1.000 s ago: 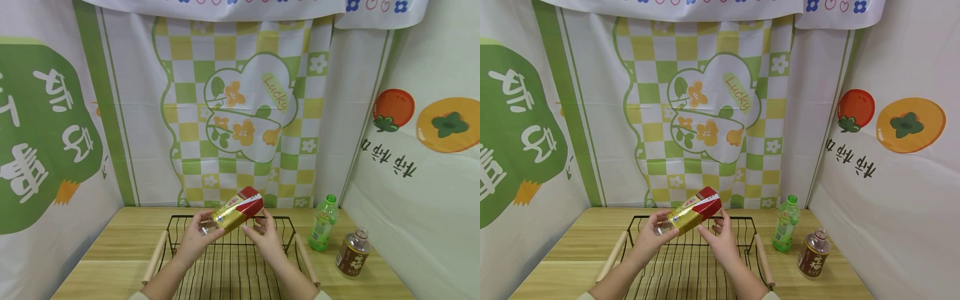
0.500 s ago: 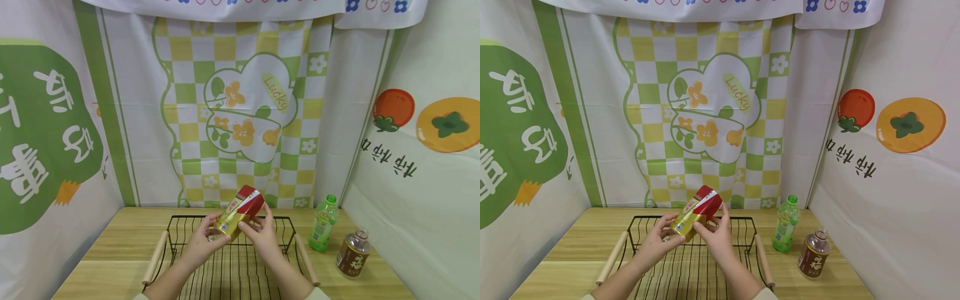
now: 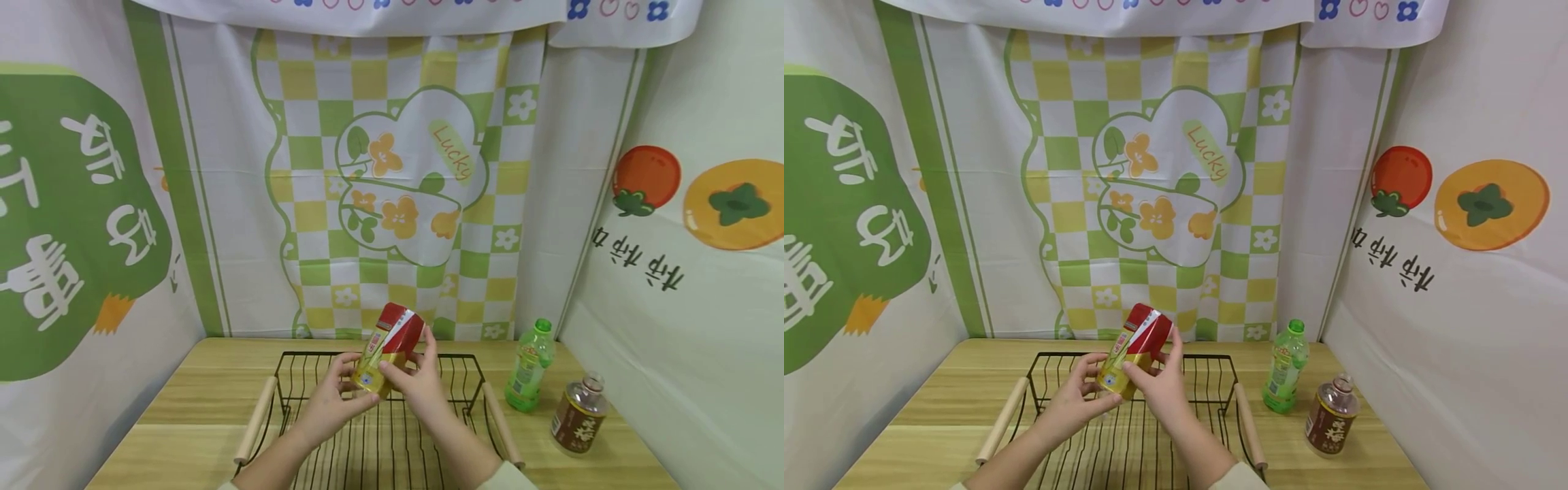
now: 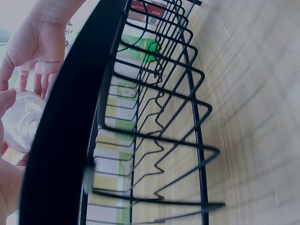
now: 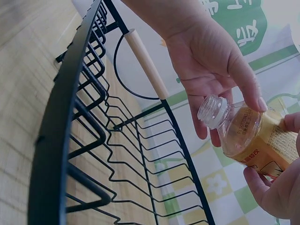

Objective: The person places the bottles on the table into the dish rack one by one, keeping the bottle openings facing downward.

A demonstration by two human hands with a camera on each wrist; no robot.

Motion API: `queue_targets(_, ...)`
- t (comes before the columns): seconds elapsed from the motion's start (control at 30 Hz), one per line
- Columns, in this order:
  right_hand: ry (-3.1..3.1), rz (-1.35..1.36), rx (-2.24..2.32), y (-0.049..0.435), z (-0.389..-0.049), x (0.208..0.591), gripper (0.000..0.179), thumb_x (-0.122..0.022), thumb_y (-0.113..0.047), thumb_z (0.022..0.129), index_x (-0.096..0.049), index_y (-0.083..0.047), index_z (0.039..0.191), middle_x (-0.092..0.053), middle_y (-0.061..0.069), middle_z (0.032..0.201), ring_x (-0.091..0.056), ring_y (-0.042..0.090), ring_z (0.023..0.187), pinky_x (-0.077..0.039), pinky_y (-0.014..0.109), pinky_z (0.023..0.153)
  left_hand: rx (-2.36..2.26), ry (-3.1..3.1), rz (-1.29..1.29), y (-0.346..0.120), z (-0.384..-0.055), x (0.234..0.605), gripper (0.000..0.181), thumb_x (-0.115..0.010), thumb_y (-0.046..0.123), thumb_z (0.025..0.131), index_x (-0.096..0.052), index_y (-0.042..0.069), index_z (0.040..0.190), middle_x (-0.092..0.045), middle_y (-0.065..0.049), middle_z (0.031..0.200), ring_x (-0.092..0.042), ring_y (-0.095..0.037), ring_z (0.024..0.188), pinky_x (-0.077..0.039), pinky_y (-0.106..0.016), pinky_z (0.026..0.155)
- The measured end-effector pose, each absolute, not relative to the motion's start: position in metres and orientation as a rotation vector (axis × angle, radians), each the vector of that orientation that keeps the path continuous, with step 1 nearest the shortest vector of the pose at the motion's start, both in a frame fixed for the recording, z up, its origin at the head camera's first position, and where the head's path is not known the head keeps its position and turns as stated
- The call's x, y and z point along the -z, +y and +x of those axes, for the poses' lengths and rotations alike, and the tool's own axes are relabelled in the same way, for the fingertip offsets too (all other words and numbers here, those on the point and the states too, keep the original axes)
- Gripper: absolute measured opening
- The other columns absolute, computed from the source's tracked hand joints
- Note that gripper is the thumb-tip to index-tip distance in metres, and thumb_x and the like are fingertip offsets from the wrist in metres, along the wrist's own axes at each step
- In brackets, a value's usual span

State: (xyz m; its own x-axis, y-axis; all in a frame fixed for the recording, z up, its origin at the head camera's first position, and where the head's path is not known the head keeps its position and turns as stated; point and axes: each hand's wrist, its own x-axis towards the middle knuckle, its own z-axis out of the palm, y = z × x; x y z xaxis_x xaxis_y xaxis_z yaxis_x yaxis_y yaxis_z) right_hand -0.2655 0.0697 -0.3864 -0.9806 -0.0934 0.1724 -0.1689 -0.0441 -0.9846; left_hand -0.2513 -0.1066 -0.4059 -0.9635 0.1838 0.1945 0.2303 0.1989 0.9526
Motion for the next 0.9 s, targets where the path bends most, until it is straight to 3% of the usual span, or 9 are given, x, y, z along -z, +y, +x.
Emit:
queue_targets(0.13, -2.135, 0.301, -2.215, 0.064, -0.269, 0.387, 0.107, -0.073, -0.015, 0.086, 0.007, -0.021, 0.157, -0.036, 0.032, 0.144, -0.057, 0.041, 0.118, -0.056, 0.046, 0.093, 1.854, -2.431, -0.404, -0.117, -0.25, 0.407, 0.067, -0.074, 0.023, 0.087, -0.04, 0.016, 0.144, -0.05, -0.023, 0.135, -0.058, -0.037, 0.117, -0.055, -0.05, 0.092)
queue_targets(0.37, -2.174, 0.285, -2.165, 0.057, -0.275, 0.391, 0.109, -0.075, -0.015, 0.084, 0.005, -0.021, 0.157, -0.039, 0.032, 0.14, -0.058, 0.04, 0.114, -0.056, 0.049, 0.091, 1.64, -2.497, -0.259, -0.155, -0.251, 0.405, 0.06, -0.058, 0.033, 0.098, -0.038, 0.003, 0.146, -0.041, -0.028, 0.148, -0.037, -0.047, 0.138, -0.033, -0.06, 0.113)
queue_targets(0.63, -2.244, 0.274, -2.125, 0.049, -0.284, 0.399, 0.109, -0.076, -0.017, 0.084, 0.004, -0.022, 0.157, -0.037, 0.032, 0.142, -0.055, 0.045, 0.118, -0.054, 0.053, 0.092, 1.614, -2.713, -0.012, -0.212, -0.254, 0.419, 0.077, -0.043, 0.051, 0.102, -0.012, 0.006, 0.157, -0.008, -0.029, 0.161, -0.009, -0.052, 0.146, -0.018, -0.07, 0.114)
queue_targets(0.77, -2.286, 0.245, -2.085, 0.044, -0.287, 0.401, 0.11, -0.077, -0.018, 0.082, 0.002, -0.024, 0.158, -0.04, 0.031, 0.141, -0.057, 0.043, 0.116, -0.055, 0.054, 0.091, 1.563, -2.797, 0.022, -0.229, -0.257, 0.432, 0.075, -0.039, 0.043, 0.105, -0.007, -0.002, 0.155, -0.008, -0.033, 0.159, -0.011, -0.051, 0.145, -0.018, -0.067, 0.115)
queue_targets(0.9, -2.303, 0.235, -2.074, 0.035, -0.29, 0.403, 0.11, -0.078, -0.017, 0.082, 0.001, -0.024, 0.158, -0.042, 0.03, 0.14, -0.059, 0.042, 0.114, -0.055, 0.053, 0.089, 1.634, -2.815, 0.038, -0.237, -0.257, 0.444, 0.07, -0.036, 0.035, 0.106, -0.004, -0.002, 0.156, -0.005, -0.031, 0.16, -0.008, -0.051, 0.146, -0.015, -0.068, 0.115)
